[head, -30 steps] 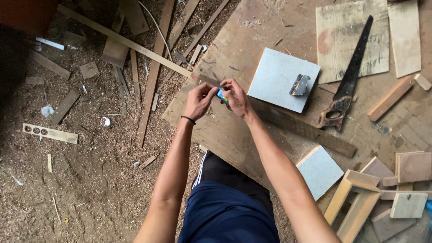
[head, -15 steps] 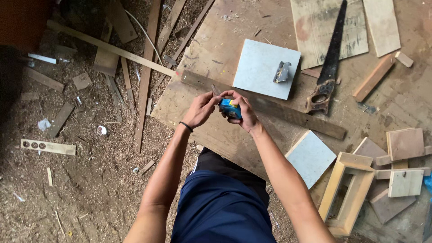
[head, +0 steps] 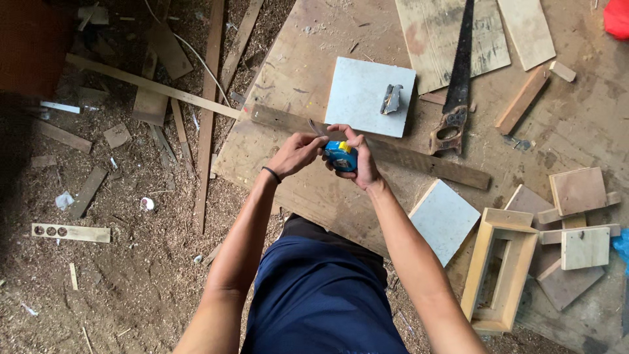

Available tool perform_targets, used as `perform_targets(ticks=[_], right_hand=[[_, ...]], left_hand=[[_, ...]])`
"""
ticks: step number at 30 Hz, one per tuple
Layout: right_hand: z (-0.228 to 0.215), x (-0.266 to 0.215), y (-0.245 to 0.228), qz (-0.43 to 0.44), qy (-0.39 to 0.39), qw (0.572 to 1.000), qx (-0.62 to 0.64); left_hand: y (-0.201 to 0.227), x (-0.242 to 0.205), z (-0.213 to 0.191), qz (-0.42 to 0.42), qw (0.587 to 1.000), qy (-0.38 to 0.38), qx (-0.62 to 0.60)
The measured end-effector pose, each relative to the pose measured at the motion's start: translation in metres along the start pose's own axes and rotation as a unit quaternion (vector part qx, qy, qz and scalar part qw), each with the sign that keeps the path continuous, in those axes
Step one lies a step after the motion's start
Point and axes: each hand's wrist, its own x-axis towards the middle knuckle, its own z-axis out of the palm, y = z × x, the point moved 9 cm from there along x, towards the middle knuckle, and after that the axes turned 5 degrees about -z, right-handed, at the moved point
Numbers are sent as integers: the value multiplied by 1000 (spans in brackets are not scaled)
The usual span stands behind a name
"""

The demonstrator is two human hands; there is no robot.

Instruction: The person cuts a rectangular board in half using a hand saw, then sands the cut edges with a sanding block. The person also measures a long wooden plank with a tape measure.

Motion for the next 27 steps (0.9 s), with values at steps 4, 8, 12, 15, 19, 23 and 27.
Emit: perform_targets(ticks=[4, 8, 12, 15, 19, 23, 27], right_hand=[[-7, -2, -10, -37, 20, 995, -86], [-28, 7, -7, -64, 25, 983, -168], [-54, 10, 0, -91, 11, 965, -245], [-75, -10, -1, -100, 16, 954, -283], [-93, -31, -13, -114, 15, 925, -362], [-120, -37, -14, -63, 67, 895, -437], [-117, -25, -20, -82, 82, 841, -528]], left_hand=[[-9, 8, 13, -8, 993, -26, -116], [-23, 12, 24, -47, 950, -22, -309], [-12, 4, -24, 37, 923, 61, -379], [4, -5, -77, 113, 935, 82, -326], [3, -15, -127, 115, 951, 129, -258], [-31, 1, -124, 25, 968, 98, -229], [-84, 17, -128, -42, 974, 69, -211]])
